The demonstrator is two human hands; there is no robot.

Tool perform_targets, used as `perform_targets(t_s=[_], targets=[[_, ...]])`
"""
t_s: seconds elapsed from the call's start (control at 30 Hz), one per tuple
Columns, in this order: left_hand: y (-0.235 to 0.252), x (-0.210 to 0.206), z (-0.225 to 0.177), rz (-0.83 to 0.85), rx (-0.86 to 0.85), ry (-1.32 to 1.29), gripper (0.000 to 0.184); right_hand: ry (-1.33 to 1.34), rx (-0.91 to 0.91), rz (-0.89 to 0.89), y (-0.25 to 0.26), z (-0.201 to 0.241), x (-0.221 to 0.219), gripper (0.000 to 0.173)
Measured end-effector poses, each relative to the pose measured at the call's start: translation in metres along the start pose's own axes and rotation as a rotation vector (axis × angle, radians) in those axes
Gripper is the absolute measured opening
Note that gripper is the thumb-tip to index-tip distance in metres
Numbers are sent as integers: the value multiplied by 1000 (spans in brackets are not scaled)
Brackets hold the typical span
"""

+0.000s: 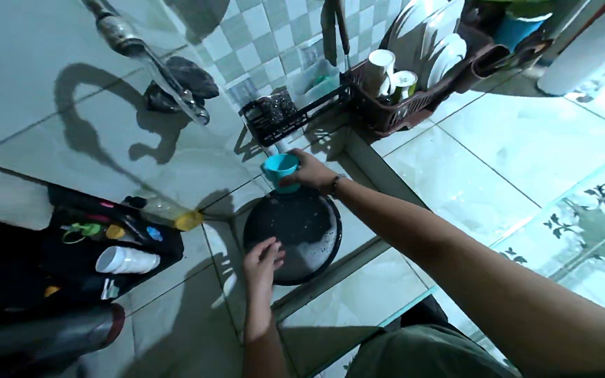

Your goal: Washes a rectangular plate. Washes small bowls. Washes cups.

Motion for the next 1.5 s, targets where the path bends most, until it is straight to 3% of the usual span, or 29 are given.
perform_targets(t_s=[0.1,0.2,0.3,0.37,0.47,0.57,0.73,0.83,0.97,1.13,1.33,1.43,1.5], targets=[[-5,-4,0,-1,27,-14,29,78,-169,-139,-43,-38,60,78],[-6,-14,-1,-13,48,-24,28,27,-425,-219,-85,-82,120,93],[-9,-33,-10,-16,72,-34,30,-313,-596,-108,-113,-99,160,98],[-11,-49,-16,-31,80,-39,29,-548,-612,38,-118,-97,179,94],[-12,-73,-24,-38,80,-52,30,-731,-491,166,-117,-64,215,75],[-14,-95,-30,-71,96,-62,29,-717,-294,99,-104,-3,269,61],[-26,-125,-44,-132,130,-89,31,-824,60,-161,-48,71,371,58],[-33,-141,-52,-168,122,-92,31,-876,107,-277,-10,97,400,80],[-49,-152,-59,-210,190,-77,30,-969,177,-288,53,89,414,85],[-62,-154,-59,-279,287,-96,29,-1077,212,-122,105,68,413,63],[-65,-159,-50,-303,349,-141,30,-1059,237,-33,133,51,419,59],[-64,-163,-50,-297,338,-163,30,-1066,331,64,138,42,426,68],[-60,-165,-52,-279,320,-153,31,-1119,444,147,123,52,419,65]])
Point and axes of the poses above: each hand's wrist, its own y-axis towards the middle knuckle, its own x-axis out of the back of the hand, z = x × y, the point moved 2 cm from there along y, towards the middle knuckle, and after that the axes turned 9 degrees about y, right-handed, at the moved point
